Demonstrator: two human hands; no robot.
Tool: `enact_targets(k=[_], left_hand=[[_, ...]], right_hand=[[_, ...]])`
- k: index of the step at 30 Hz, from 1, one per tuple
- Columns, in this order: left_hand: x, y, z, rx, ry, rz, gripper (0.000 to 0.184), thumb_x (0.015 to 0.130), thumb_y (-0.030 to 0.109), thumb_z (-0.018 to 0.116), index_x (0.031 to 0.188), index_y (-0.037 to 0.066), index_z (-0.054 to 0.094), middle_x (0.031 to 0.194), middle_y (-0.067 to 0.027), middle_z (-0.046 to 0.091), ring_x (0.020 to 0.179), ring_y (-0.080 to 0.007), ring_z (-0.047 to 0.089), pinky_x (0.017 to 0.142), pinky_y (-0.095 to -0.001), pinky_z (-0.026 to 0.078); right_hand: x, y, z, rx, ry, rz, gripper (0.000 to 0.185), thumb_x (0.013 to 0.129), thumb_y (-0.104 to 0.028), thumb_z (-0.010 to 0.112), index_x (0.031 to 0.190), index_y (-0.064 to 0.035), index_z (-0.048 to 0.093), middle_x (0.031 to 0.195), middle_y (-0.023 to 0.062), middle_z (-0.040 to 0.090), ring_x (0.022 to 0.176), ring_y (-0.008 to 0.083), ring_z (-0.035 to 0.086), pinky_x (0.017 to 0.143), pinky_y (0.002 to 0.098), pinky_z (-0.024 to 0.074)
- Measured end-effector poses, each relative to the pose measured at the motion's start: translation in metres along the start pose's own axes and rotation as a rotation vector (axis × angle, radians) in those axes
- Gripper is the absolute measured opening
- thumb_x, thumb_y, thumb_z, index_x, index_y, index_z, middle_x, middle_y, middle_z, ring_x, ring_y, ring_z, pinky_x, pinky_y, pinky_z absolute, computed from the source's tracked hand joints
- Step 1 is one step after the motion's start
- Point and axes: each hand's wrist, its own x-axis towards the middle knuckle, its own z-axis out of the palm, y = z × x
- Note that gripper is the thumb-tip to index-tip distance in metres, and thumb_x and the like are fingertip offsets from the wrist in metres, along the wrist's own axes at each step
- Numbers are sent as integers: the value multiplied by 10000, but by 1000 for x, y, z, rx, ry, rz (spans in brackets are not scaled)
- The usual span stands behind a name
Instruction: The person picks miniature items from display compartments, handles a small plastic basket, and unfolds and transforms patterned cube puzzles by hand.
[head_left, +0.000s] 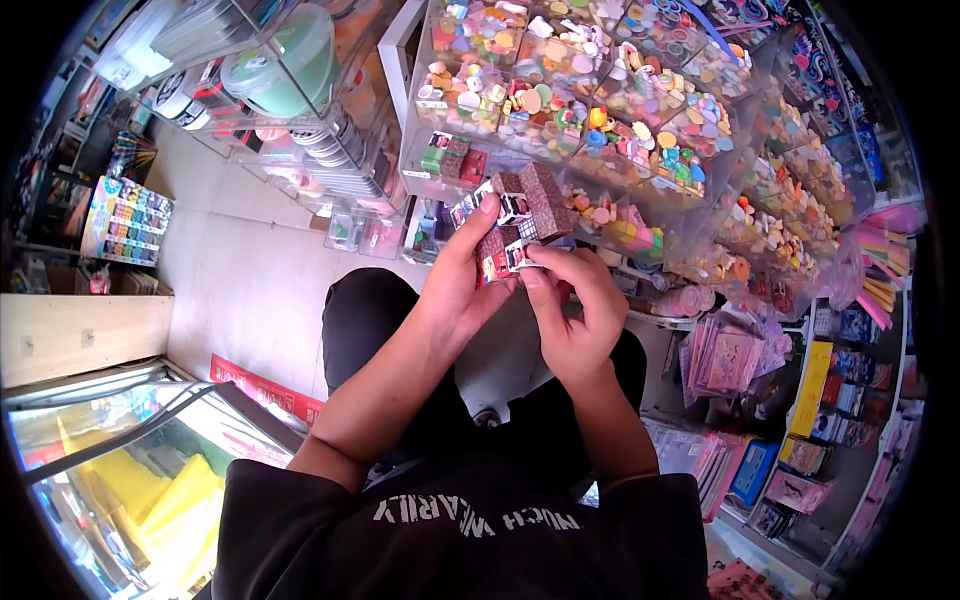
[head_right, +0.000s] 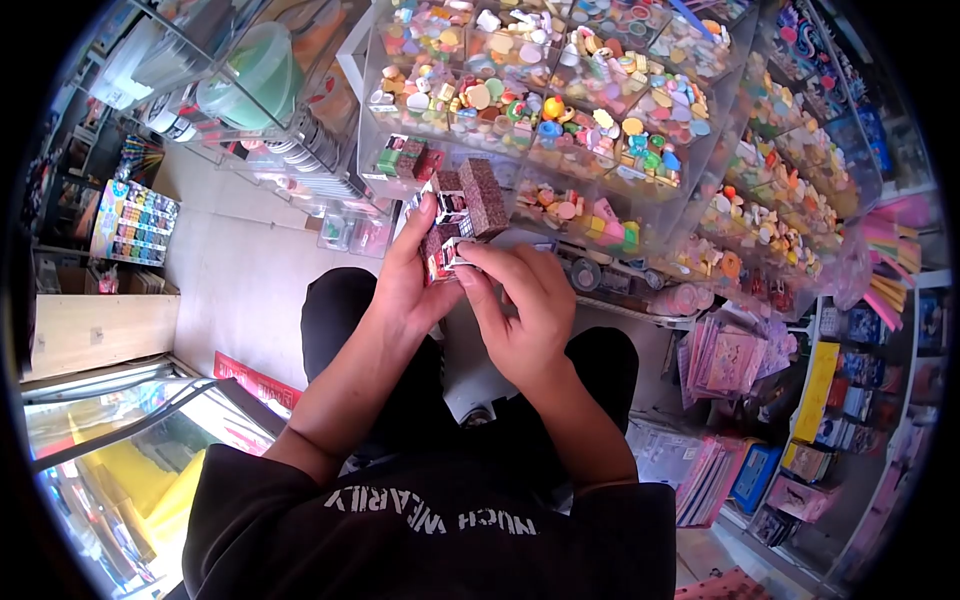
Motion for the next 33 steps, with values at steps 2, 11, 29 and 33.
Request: enact_targets(k=[2,11,29,33], left_hand=[[1,-2,-2,48,37,7,454,1025,395,531,1322,53,545,1199,-139,674,1100,-261,662,980,-429,525],[0,-8,-10,119,32,54,463,1017,390,544,1316,37,544,1180,-147,679,1086,-271,667,976,-437,519],[-6,-4,2,236,63,102,342,959,212,673,1224,21,575,1123,-95,674,1028,-196,677,901,-368,560],[-4,-5,-7,239,50,102,383,954,241,680,1248,19,573,1130,-96,676,1028,-195,679,893,-363,561]], right_hand=[[1,-3,0,12,-4,21,219,849,14,752,1064,-6,710,875,70,683,643,103,555,536,222,401],[8,-13,5,84,71,149,246,795,-22,807,1021,-73,725,724,19,626,557,102,476,475,258,332],[48,-12,-18,-174,-57,390,290,921,-286,714,1046,-36,635,664,94,602,557,235,596,529,363,438],[45,-10,-12,-235,-17,280,298,914,-286,719,1046,-33,635,677,101,619,567,250,609,542,372,456]])
